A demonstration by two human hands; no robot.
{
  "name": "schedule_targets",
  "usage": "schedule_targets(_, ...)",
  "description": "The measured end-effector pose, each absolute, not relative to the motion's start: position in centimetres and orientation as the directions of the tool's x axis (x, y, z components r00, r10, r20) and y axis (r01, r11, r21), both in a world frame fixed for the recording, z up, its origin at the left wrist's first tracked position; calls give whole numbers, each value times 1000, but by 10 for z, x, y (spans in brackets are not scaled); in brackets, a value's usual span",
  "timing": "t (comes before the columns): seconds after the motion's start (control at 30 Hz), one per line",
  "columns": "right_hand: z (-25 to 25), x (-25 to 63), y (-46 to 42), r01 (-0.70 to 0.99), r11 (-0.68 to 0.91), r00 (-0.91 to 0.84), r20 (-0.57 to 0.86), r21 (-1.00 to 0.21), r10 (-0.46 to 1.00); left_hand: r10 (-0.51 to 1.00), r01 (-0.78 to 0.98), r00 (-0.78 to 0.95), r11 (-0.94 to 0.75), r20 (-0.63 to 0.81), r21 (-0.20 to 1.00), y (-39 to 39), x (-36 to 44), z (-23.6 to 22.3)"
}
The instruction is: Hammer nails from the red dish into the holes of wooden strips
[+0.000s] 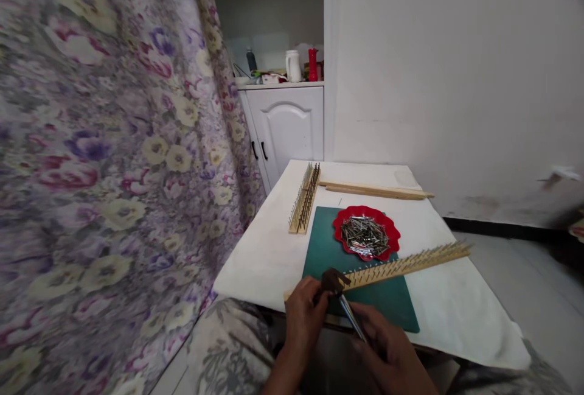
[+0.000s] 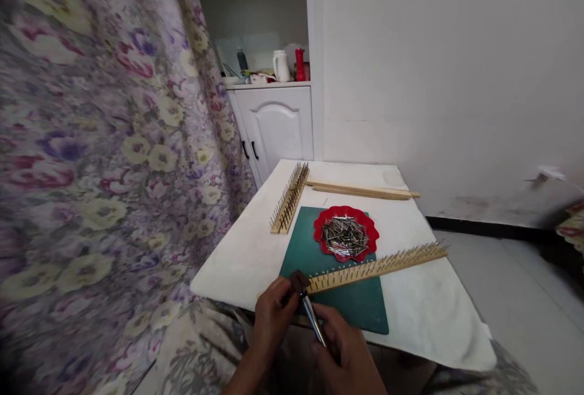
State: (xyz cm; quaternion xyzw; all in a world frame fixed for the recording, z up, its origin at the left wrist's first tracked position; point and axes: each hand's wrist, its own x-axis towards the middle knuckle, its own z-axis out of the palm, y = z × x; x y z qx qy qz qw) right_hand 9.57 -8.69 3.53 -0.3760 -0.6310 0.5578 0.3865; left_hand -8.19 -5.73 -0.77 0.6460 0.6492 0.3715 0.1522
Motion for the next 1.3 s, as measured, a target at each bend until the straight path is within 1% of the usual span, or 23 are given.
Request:
schedule_targets(0.17,31,94,-87,73,120,-403,81,-990,912,950,732,-121,-109,286,672,-57,-83,-7)
schedule_targets(0.4,28,93,-88,-19,110,-401,108,-994,910,950,737,-108,-122,294,665,-56,-84,-8)
schedule_targets(0.67,29,95,-91,-186,-59,-387,18,-981,922,941,674,-127,-149,312,724,-58,-84,-10)
schedule_targets(0.73,28,95,-91,-168,-50,-386,19,-984,922,942,664,-123,-156,313,731,-59,-84,-10)
schedule_targets(0.9,26,94,-88,-6,62,-400,59,-998,915,944,680,-122,-146,307,718,-59,-84,-9)
schedule_targets(1.0,28,93,-87,21,107,-391,90,-994,916,944,708,-125,-131,306,694,-57,-84,-10)
schedule_targets(1.1,30,93,-86,56,123,-398,91,-991,913,944,722,-127,-123,305,681,-56,-83,-11)
schedule_targets(1.3,31,91,-86,67,152,-420,110,-986,901,936,742,-112,-145,334,654,-57,-86,-15)
